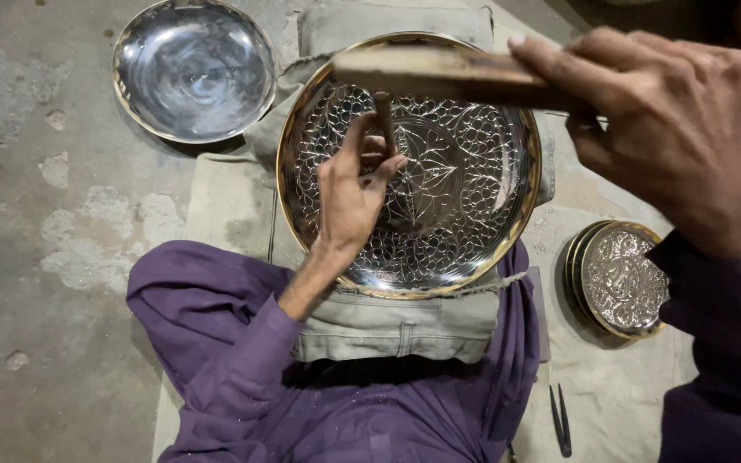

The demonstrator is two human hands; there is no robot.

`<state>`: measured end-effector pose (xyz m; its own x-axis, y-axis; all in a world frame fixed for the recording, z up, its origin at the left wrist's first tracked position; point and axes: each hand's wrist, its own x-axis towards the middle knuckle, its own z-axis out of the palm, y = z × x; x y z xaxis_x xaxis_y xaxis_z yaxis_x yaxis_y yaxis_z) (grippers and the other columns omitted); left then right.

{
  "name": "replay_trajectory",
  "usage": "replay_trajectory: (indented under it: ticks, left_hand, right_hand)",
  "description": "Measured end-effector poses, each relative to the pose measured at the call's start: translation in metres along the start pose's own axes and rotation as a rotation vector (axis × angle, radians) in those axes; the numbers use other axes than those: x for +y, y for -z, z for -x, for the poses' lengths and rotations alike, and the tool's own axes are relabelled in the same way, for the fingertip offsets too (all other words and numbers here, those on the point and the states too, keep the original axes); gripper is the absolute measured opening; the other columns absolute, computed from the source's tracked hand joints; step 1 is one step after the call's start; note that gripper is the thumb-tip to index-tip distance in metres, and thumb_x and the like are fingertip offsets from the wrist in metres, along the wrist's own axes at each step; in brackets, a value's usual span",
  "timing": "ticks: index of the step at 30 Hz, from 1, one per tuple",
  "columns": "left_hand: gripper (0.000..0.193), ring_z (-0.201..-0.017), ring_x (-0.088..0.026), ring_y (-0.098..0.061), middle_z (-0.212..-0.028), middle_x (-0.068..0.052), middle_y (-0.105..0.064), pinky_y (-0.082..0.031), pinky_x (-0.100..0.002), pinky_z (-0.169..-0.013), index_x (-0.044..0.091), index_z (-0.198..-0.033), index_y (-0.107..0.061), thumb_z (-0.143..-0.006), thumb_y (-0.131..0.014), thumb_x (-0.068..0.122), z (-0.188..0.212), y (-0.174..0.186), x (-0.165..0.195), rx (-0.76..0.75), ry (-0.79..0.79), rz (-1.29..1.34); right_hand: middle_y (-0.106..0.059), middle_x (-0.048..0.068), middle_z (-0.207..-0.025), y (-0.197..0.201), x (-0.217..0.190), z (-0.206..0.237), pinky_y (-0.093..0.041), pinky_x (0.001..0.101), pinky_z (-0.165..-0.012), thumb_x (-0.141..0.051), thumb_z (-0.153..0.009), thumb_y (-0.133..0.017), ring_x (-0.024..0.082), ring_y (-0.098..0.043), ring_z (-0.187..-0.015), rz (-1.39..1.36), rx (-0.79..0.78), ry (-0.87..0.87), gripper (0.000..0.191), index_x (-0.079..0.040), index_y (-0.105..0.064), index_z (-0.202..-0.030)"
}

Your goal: The person sits cross-legged on the floor with a large brass tray on their lap and engraves decorative patterns into it. They hold a punch in one hand, position it on the tray surface, and strike it with a wooden mallet held in the other hand, repositioning the punch repeatedly to work the design across the tray.

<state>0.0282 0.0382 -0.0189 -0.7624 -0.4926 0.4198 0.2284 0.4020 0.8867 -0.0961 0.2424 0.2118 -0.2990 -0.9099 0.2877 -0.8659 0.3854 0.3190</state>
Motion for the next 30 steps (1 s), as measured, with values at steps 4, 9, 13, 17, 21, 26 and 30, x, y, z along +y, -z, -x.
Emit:
replay_trajectory:
  ticks: [4, 9, 13, 17, 21, 26, 30]
  left_hand:
    - [0.050, -0.080, -0.020, -0.081, -0.096, -0.006, -0.077, -0.073, -0.037, -0.071, 0.015, -0.143, -0.047, -0.103, -0.071, 0.032, 0.003, -0.001, -0.004, 0.059, -0.031, -0.004]
    - [0.049, -0.085, -0.022, -0.084, -0.099, -0.009, -0.079, -0.075, -0.036, -0.071, 0.015, -0.147, -0.047, -0.102, -0.066, 0.025, -0.011, 0.007, -0.005, -0.104, -0.074, 0.063]
    - [0.037, -0.093, -0.025, -0.083, -0.108, -0.014, -0.079, -0.074, -0.035, -0.078, 0.015, -0.143, -0.053, -0.108, -0.065, 0.015, -0.032, 0.018, -0.002, -0.349, -0.227, 0.090]
    - [0.041, -0.094, -0.023, -0.081, -0.109, -0.013, -0.079, -0.071, -0.034, -0.077, 0.017, -0.137, -0.060, -0.099, -0.067, 0.002, -0.052, 0.022, 0.007, -0.575, -0.201, -0.038]
    - [0.058, -0.091, -0.019, -0.082, -0.109, -0.008, -0.079, -0.071, -0.033, -0.079, 0.022, -0.143, -0.058, -0.095, -0.065, -0.009, -0.053, 0.023, 0.013, -0.627, -0.180, -0.077]
    - [0.058, -0.090, -0.019, -0.081, -0.109, -0.006, -0.079, -0.070, -0.032, -0.077, 0.024, -0.143, -0.056, -0.094, -0.068, -0.006, -0.050, 0.020, 0.010, -0.591, -0.187, -0.102]
    - [0.053, -0.090, -0.018, -0.081, -0.106, -0.007, -0.080, -0.071, -0.031, -0.078, 0.026, -0.142, -0.056, -0.098, -0.069, -0.002, -0.038, 0.015, 0.006, -0.464, -0.166, -0.020]
  right_hand:
    - [-0.073, 0.006, -0.099, 0.005, -0.004, -0.004, -0.055, 0.0297, -0.058, -0.013, -0.090, -0.077, 0.016, -0.065, -0.066, -0.008, 0.017, 0.006, 0.060, -0.013, -0.069, -0.149]
    - [-0.074, 0.004, -0.100, 0.003, -0.003, 0.007, -0.053, 0.0291, -0.053, -0.015, -0.087, -0.079, 0.016, -0.067, -0.068, 0.082, -0.058, -0.003, 0.060, -0.022, -0.067, -0.145]
    - [-0.067, 0.016, -0.111, -0.006, 0.000, 0.024, -0.057, 0.0350, -0.072, -0.016, -0.086, -0.079, 0.025, -0.066, -0.088, -0.185, 0.074, -0.008, 0.068, -0.010, -0.059, -0.151]
    - [-0.070, 0.016, -0.107, -0.021, 0.004, 0.052, -0.060, 0.0435, -0.076, -0.006, -0.079, -0.081, 0.032, -0.067, -0.089, -0.143, 0.059, -0.118, 0.068, -0.013, -0.062, -0.144]
    - [-0.069, 0.018, -0.111, -0.054, 0.006, 0.082, -0.060, 0.0456, -0.085, -0.003, -0.083, -0.076, 0.031, -0.068, -0.093, -0.352, 0.163, -0.283, 0.070, -0.009, -0.057, -0.150]
    - [-0.071, 0.016, -0.118, -0.078, 0.009, 0.102, -0.061, 0.0352, -0.080, -0.004, -0.090, -0.074, 0.023, -0.070, -0.091, -0.317, 0.085, -0.251, 0.062, -0.012, -0.057, -0.150]
    - [-0.074, 0.014, -0.109, -0.073, 0.011, 0.091, -0.057, 0.0353, -0.059, -0.004, -0.090, -0.073, 0.023, -0.067, -0.071, -0.221, -0.109, -0.303, 0.065, -0.012, -0.058, -0.153]
